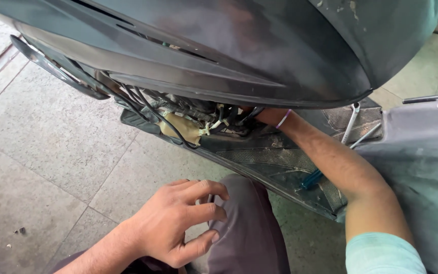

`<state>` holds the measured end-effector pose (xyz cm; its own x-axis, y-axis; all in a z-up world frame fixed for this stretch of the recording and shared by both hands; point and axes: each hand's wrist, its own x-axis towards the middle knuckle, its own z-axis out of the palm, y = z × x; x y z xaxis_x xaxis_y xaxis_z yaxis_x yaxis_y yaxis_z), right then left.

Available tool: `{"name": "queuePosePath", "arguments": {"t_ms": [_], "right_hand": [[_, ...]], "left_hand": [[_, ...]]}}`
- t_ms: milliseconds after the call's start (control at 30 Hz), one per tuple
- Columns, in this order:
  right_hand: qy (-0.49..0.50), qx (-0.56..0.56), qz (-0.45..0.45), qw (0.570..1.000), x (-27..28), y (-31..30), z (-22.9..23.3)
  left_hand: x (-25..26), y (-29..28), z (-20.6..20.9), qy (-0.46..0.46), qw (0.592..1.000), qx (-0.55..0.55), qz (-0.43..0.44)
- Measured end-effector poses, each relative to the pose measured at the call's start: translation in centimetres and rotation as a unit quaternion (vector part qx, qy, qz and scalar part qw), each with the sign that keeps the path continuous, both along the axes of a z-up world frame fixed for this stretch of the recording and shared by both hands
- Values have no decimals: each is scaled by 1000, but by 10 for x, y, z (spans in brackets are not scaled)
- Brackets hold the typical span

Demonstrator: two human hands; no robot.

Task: The person removes a spark plug from a scooter engine using a socket wrench and a screwdriver. After inspecting the plug, they install a new spark plug and tighten it using the same tools.

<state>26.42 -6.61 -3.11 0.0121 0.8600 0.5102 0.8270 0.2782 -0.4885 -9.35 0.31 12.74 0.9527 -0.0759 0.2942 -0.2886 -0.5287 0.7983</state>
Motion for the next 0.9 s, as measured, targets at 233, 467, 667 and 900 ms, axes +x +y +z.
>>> {"name": "queuePosePath", "arguments": {"t_ms": [233, 467, 667, 900], "right_hand": [[-109, 4, -68, 992, 22, -2, -30], [-54, -22, -26, 998, 11, -4, -5], [-48, 9, -45, 998, 13, 5, -25], [-132, -29, -38, 990, 15, 0, -6]], "left_hand": [[6, 2, -4, -2, 1000, 9, 3], [4, 2, -6, -9, 1000, 4, -3], [2, 3, -4, 0, 1000, 12, -4], [-4, 9, -5, -6, 1000, 17, 13]]}}
